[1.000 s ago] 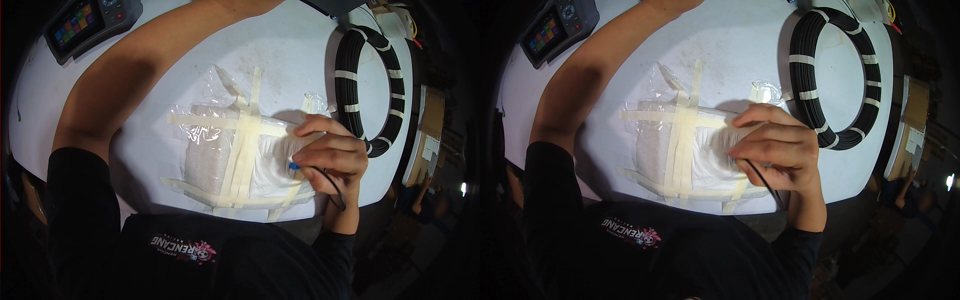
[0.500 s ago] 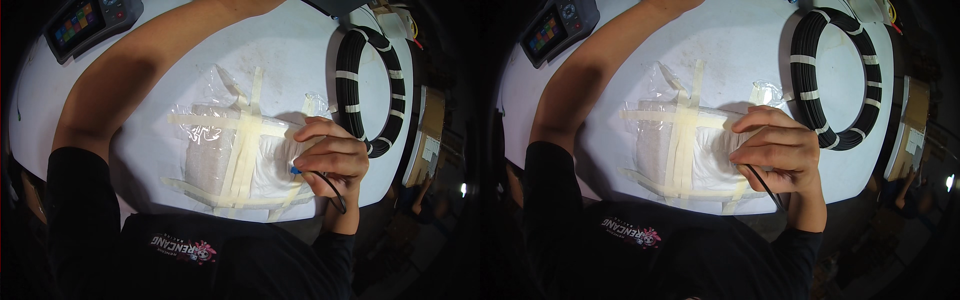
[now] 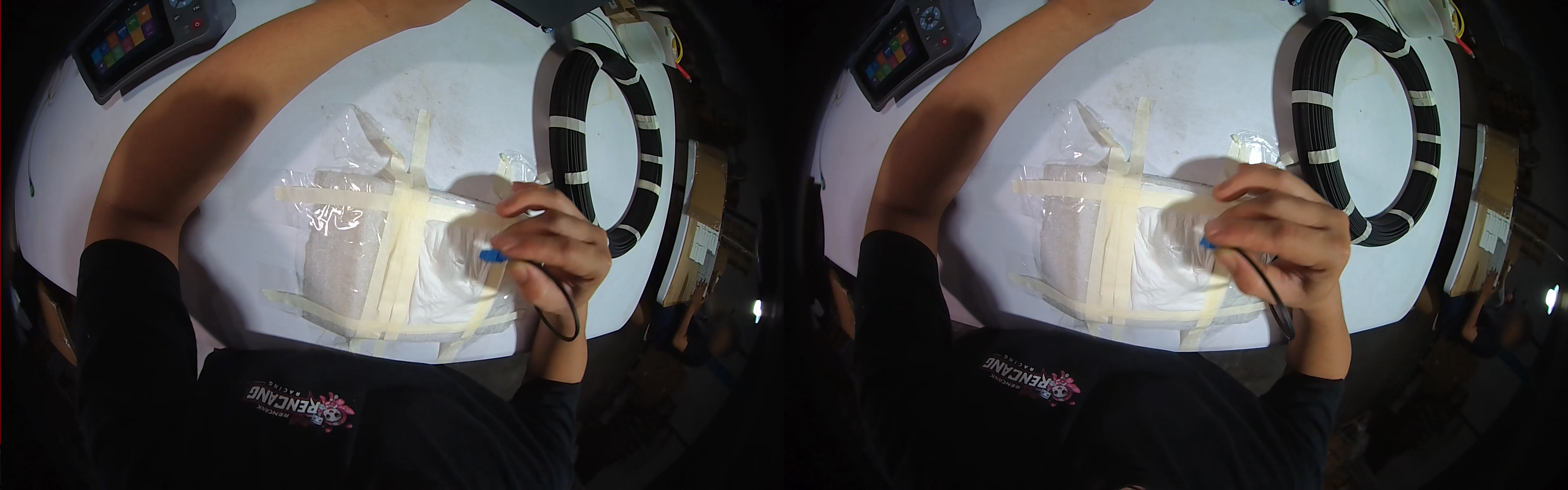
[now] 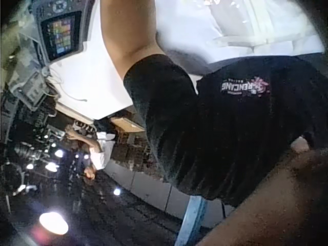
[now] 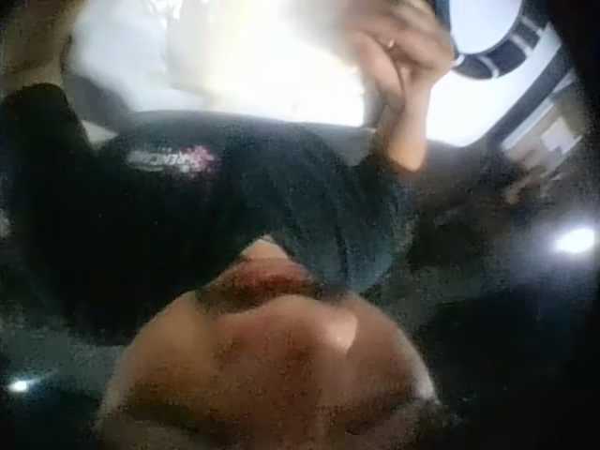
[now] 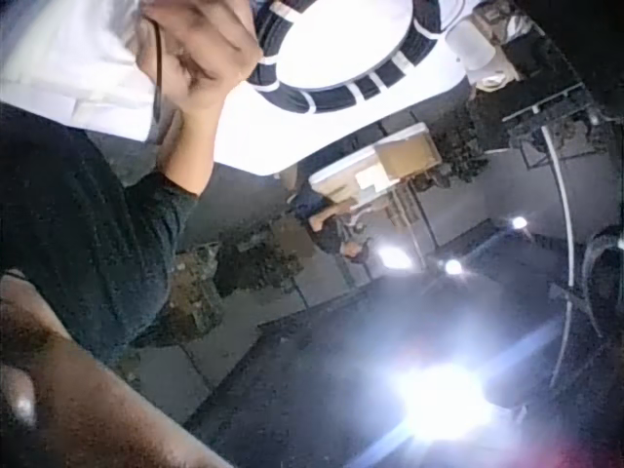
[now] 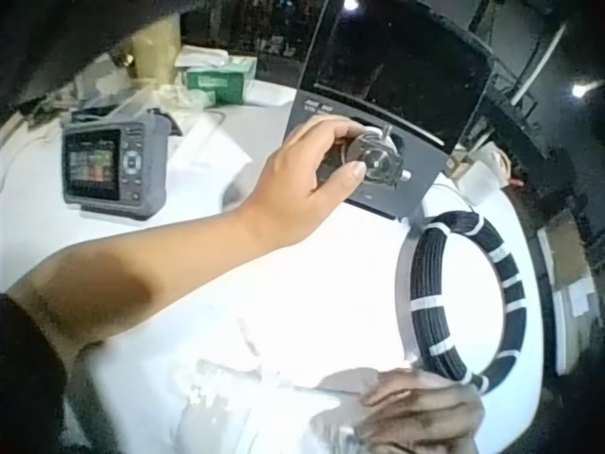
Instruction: Connecting and checking a fiber optic connector using an inspection probe and a testing monitor.
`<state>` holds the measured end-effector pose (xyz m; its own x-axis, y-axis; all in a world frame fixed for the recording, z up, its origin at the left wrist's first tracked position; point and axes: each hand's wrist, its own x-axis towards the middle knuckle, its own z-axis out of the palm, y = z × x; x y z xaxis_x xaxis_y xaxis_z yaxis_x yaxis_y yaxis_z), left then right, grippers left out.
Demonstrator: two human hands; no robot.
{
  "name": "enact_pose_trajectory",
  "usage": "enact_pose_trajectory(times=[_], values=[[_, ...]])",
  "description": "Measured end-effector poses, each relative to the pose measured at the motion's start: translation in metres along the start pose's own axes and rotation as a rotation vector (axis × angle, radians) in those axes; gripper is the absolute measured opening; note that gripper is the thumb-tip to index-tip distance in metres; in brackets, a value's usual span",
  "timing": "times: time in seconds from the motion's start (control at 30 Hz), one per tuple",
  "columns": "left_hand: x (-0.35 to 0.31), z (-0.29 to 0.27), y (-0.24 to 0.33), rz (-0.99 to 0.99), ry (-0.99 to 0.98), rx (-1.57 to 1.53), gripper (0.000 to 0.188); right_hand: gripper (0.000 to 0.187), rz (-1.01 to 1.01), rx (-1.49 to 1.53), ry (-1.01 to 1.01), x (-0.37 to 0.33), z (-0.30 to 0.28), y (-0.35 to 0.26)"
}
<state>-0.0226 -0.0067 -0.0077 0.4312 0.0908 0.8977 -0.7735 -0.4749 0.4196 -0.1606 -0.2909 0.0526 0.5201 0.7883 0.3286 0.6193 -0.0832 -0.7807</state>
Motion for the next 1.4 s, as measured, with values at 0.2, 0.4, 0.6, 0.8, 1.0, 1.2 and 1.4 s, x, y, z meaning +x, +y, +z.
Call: enact_pose_trajectory(times=[0.2, 0.4, 0.6, 0.8, 1.0, 1.2, 1.4], values=[[0.000, 0.001, 0.001, -0.019, -0.002, -0.024, 0.035, 0.020, -0.034, -0.047, 0.022, 0.002, 0.001, 0.002], [0.000, -0.001, 0.001, 0.000, 0.001, 0.007, 0.036, 0.020, -0.028, -0.011, 0.007, 0.001, -0.001, 0.003], [0.001, -0.001, 0.006, -0.053, -0.018, -0.007, 0.036, 0.018, -0.025, -0.044, 0.007, 0.002, -0.001, 0.002], [0.000, 0.000, 0.001, -0.004, 0.003, 0.010, 0.035, 0.019, -0.030, 0.017, 0.049, 0.002, 0.000, 0.001], [-0.001, -0.001, 0.005, -0.076, -0.031, -0.012, 0.036, 0.017, -0.005, -0.031, 0.023, 0.001, -0.001, 0.002], [0.001, 0.000, 0.001, 0.007, 0.009, 0.015, 0.036, 0.019, -0.008, 0.003, 0.058, 0.002, -0.001, 0.003], [0.000, 0.000, 0.003, -0.013, 0.006, -0.012, 0.035, 0.020, -0.008, -0.047, 0.042, 0.002, 0.001, 0.001]])
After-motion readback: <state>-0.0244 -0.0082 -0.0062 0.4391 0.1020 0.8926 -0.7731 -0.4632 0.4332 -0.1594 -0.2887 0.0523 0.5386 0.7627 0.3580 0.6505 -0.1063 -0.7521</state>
